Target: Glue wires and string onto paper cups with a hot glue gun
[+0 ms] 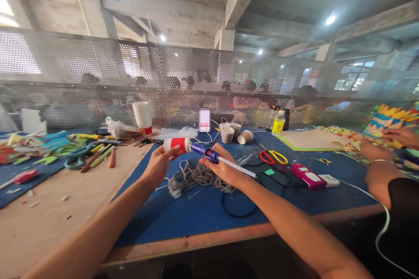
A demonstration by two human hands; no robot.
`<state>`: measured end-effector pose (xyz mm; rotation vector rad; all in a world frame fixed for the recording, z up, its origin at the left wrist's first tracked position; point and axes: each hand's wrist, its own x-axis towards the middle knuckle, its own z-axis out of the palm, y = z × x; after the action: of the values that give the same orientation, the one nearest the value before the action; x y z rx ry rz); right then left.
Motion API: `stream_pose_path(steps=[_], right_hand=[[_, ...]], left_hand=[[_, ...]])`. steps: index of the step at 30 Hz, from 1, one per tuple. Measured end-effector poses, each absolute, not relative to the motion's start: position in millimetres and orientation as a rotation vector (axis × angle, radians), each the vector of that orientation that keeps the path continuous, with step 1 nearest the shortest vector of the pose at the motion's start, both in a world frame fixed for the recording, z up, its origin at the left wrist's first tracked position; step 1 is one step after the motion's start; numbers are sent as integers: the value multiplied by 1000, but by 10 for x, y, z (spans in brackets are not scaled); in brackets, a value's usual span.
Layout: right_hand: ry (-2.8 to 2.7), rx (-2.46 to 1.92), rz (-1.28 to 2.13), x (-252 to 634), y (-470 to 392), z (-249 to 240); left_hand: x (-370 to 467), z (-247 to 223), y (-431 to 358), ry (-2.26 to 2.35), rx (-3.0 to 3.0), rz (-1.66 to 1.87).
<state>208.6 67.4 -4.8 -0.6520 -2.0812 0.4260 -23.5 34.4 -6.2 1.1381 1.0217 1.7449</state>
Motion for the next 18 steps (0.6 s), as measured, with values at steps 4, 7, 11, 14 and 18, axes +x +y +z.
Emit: stream_pose_path(steps=[4, 7, 11, 14, 18], right_hand=[[-2086, -668, 414, 2076, 695, -81], [-2091, -675, 406, 2077, 703, -95], [-2100, -685, 384, 2080, 712, -102], [-2097, -706, 366, 2077, 718, -106], [-2112, -712, 336, 2072, 718, -107]], left_hand=[[-226, -54, 336, 1030, 1159, 1739], [-219, -50, 329, 1029, 1158, 1737], [-221, -52, 331, 1029, 1151, 1742], [-220, -51, 332, 1031, 1153, 1740], [-207, -37, 318, 1048, 1165, 1741]])
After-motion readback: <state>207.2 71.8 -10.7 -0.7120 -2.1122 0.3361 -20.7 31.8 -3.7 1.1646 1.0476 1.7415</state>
